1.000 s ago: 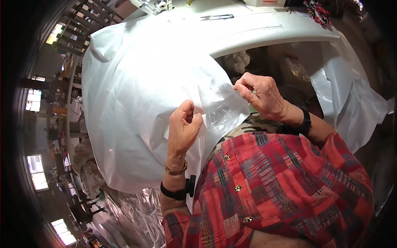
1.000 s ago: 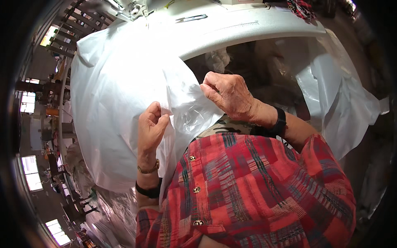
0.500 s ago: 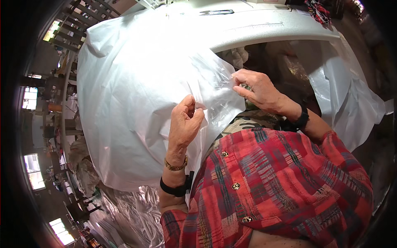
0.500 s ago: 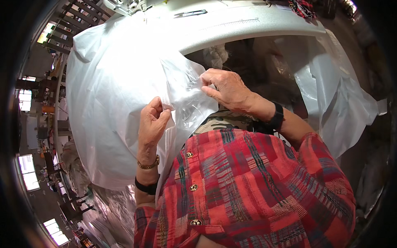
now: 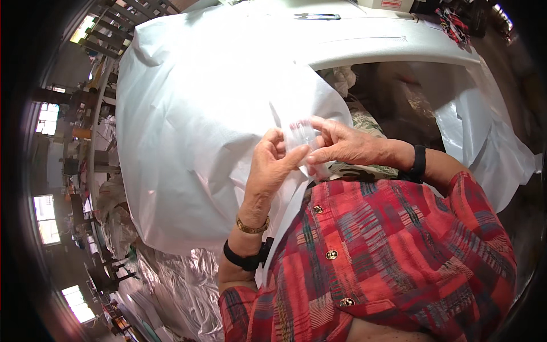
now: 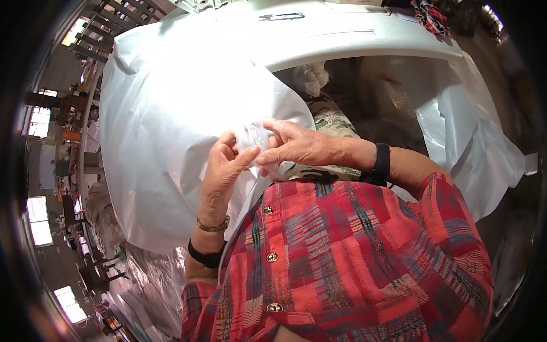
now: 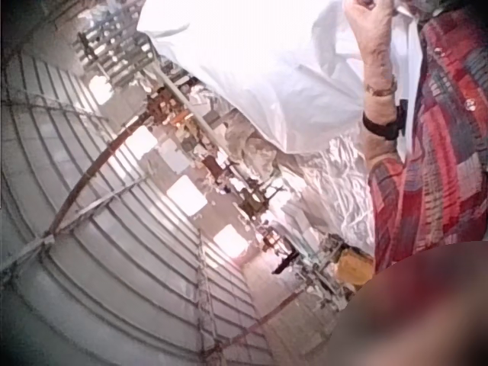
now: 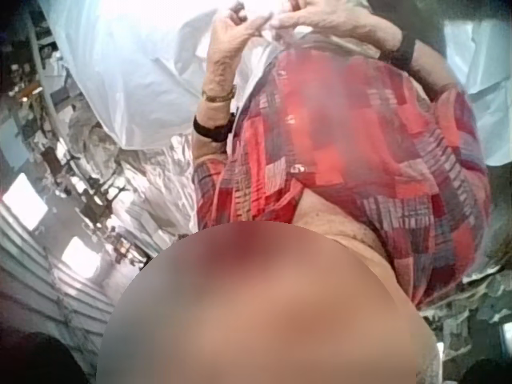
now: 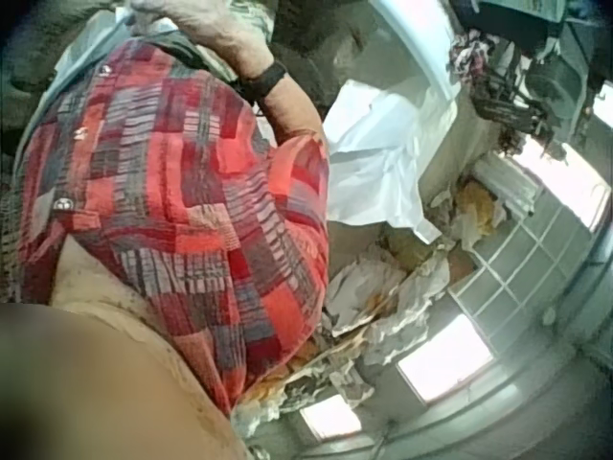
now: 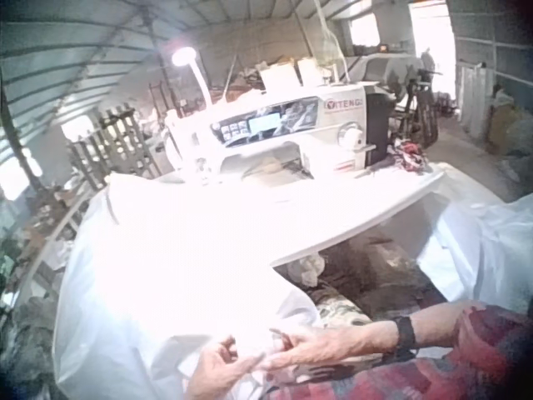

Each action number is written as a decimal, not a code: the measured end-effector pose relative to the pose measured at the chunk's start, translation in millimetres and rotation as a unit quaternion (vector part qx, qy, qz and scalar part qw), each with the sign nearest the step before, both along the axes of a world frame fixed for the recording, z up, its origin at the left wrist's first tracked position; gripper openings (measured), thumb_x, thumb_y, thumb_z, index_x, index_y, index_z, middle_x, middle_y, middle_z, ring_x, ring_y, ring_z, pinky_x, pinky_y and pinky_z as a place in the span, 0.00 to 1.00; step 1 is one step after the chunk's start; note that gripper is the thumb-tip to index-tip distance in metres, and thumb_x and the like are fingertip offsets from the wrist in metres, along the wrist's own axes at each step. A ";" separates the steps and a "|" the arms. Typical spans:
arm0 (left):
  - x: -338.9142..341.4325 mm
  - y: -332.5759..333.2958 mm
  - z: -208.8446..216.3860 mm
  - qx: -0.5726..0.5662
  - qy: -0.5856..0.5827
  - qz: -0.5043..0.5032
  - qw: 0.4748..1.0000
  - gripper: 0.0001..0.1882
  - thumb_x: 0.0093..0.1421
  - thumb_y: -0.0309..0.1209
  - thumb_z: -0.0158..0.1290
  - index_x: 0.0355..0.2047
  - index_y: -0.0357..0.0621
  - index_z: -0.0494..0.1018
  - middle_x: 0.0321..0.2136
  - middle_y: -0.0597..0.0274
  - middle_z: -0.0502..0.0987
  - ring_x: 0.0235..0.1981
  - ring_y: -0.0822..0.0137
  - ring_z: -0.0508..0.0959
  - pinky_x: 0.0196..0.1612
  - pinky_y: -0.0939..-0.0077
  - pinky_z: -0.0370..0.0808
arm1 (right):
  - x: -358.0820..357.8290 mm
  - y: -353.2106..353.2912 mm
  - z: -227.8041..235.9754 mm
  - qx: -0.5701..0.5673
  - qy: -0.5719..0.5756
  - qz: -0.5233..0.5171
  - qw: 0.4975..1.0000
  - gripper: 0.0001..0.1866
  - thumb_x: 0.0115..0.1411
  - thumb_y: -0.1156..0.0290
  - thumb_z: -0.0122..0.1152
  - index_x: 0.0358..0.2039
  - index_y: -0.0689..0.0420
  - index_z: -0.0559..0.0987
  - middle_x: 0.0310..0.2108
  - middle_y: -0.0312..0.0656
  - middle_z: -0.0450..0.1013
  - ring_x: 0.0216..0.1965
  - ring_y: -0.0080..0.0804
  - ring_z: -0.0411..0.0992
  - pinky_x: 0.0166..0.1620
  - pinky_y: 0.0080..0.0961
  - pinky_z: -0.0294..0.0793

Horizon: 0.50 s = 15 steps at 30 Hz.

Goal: Sewing large sheets of white plastic using an industrial sewing machine.

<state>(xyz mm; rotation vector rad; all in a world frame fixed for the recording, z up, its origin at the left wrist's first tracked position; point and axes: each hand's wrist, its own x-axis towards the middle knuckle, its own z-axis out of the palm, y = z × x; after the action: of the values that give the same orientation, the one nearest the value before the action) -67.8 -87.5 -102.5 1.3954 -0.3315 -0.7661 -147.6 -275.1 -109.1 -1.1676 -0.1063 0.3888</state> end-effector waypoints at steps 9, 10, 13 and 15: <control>8.2 15.2 -7.8 0.038 -0.006 -0.008 0.999 0.13 0.56 0.19 0.54 0.42 0.33 0.74 0.34 0.60 0.80 0.33 0.75 0.78 0.36 0.79 0.76 | -6.2 -4.9 -9.8 -0.034 0.048 -0.056 0.997 0.07 0.65 0.71 0.57 0.31 0.60 0.75 0.24 0.32 0.71 0.18 0.14 0.68 0.24 0.17 0.73; 10.6 16.4 -9.0 0.084 -0.028 -0.009 0.996 0.13 0.55 0.19 0.53 0.42 0.33 0.74 0.34 0.61 0.80 0.34 0.76 0.78 0.36 0.79 0.76 | -8.7 -5.8 -7.7 -0.034 0.050 -0.061 0.996 0.07 0.65 0.71 0.57 0.31 0.60 0.75 0.24 0.32 0.71 0.18 0.14 0.68 0.24 0.17 0.73; 10.3 14.7 -13.7 0.062 -0.031 -0.010 0.998 0.12 0.55 0.20 0.54 0.41 0.33 0.74 0.32 0.61 0.80 0.32 0.76 0.78 0.35 0.79 0.75 | -12.4 -6.7 1.9 -0.064 0.016 -0.047 0.997 0.08 0.65 0.71 0.56 0.31 0.62 0.75 0.23 0.32 0.71 0.20 0.15 0.70 0.26 0.17 0.75; 6.7 13.0 -13.2 0.051 -0.023 0.011 0.998 0.11 0.54 0.20 0.54 0.39 0.34 0.74 0.31 0.61 0.80 0.31 0.76 0.78 0.33 0.79 0.75 | -10.0 -4.3 10.0 -0.197 -0.110 -0.063 0.972 0.08 0.63 0.71 0.57 0.32 0.63 0.74 0.23 0.33 0.71 0.25 0.18 0.71 0.29 0.21 0.73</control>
<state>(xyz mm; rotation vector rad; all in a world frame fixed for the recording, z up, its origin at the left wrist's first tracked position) -61.1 -74.5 -115.7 1.5123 -0.3144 -0.7423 -157.6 -279.4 -99.1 -1.6010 -0.1518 0.1675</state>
